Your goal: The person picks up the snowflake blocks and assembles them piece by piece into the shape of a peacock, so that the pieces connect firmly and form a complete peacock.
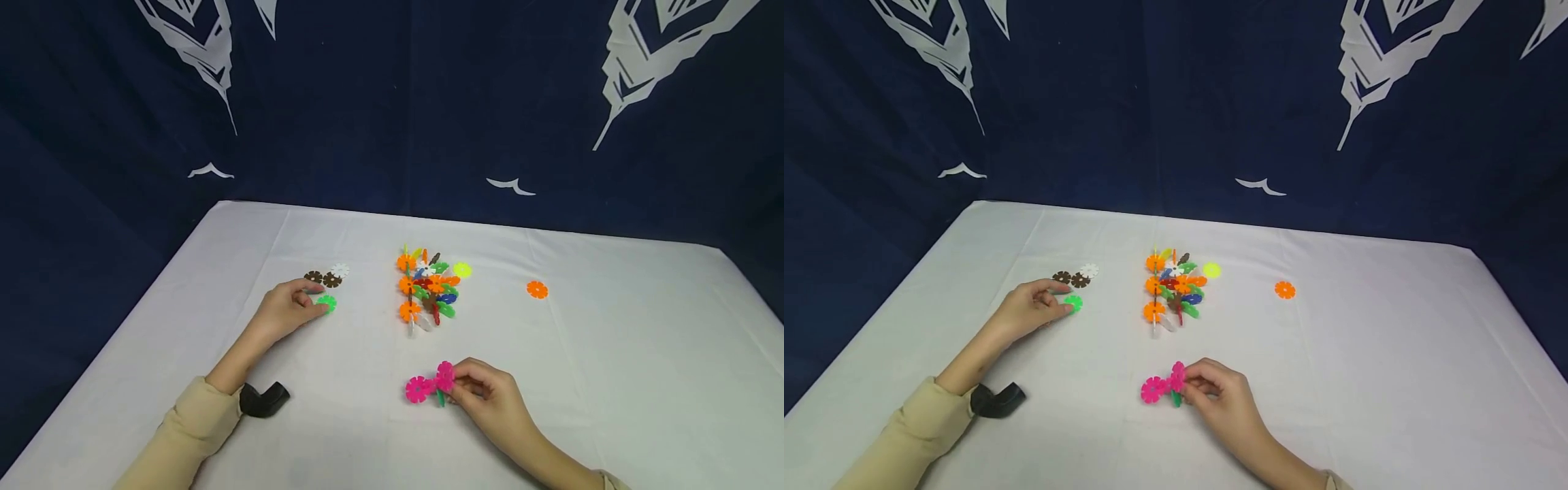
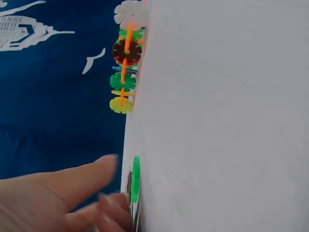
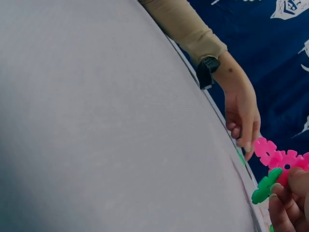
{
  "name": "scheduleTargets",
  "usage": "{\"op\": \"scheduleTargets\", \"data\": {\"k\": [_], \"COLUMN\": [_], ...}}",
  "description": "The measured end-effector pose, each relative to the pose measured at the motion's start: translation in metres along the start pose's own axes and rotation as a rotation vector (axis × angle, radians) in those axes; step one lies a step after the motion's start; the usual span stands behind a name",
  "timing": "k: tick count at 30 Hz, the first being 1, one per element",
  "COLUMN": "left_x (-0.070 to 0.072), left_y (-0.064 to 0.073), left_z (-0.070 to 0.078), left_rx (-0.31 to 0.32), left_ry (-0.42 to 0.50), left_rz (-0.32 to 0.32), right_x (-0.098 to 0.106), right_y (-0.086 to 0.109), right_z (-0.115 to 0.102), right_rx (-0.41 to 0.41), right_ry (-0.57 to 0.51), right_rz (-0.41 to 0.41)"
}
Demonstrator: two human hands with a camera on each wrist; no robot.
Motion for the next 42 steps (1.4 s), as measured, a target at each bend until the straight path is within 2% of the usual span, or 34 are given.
{"op": "scheduleTargets", "data": {"k": [2,5,9,13,15,20,22,24,27,37,42], "left_x": [-0.001,-0.005,-0.012,-0.024,-0.035,-0.07,-0.081,-0.088,-0.093,-0.099,-0.099], "left_y": [-0.003,-0.004,0.0,0.005,0.008,0.021,0.026,0.029,0.032,0.038,0.04], "left_z": [0.0,0.003,0.009,0.02,0.027,0.051,0.061,0.068,0.073,0.074,0.075], "left_rx": [-0.041,-0.069,-0.071,-0.089,-0.066,0.066,0.091,0.089,0.091,0.094,0.088], "left_ry": [-0.086,-0.125,-0.116,-0.064,0.049,0.497,0.584,0.61,0.622,0.637,0.651], "left_rz": [0.004,0.009,-0.003,-0.065,-0.137,-0.444,-0.535,-0.573,-0.58,-0.598,-0.59], "right_x": [0.0,-0.001,-0.001,0.002,0.005,0.005,0.004,0.003,0.002,0.001,0.001], "right_y": [0.0,-0.001,-0.001,-0.003,-0.005,-0.009,-0.01,-0.011,-0.011,-0.012,-0.009], "right_z": [0.0,0.001,0.002,0.004,0.004,0.004,0.002,0.001,-0.001,-0.004,-0.006], "right_rx": [-0.004,-0.009,0.016,0.095,0.134,0.192,0.207,0.218,0.224,0.255,0.203], "right_ry": [-0.012,-0.032,-0.034,0.012,0.041,0.102,0.111,0.117,0.106,0.086,0.114], "right_rz": [-0.009,-0.035,-0.094,-0.151,-0.175,-0.241,-0.273,-0.294,-0.308,-0.301,-0.318]}}
Point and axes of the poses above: each hand's wrist, its own y-axis away from the middle knuckle, its own x-axis out of the back of the hand, z = x × y, the point moved 3 cm from there along -y, towards the middle knuckle, and after that the axes turned 1 degree about -x, right-handed, at the moved point
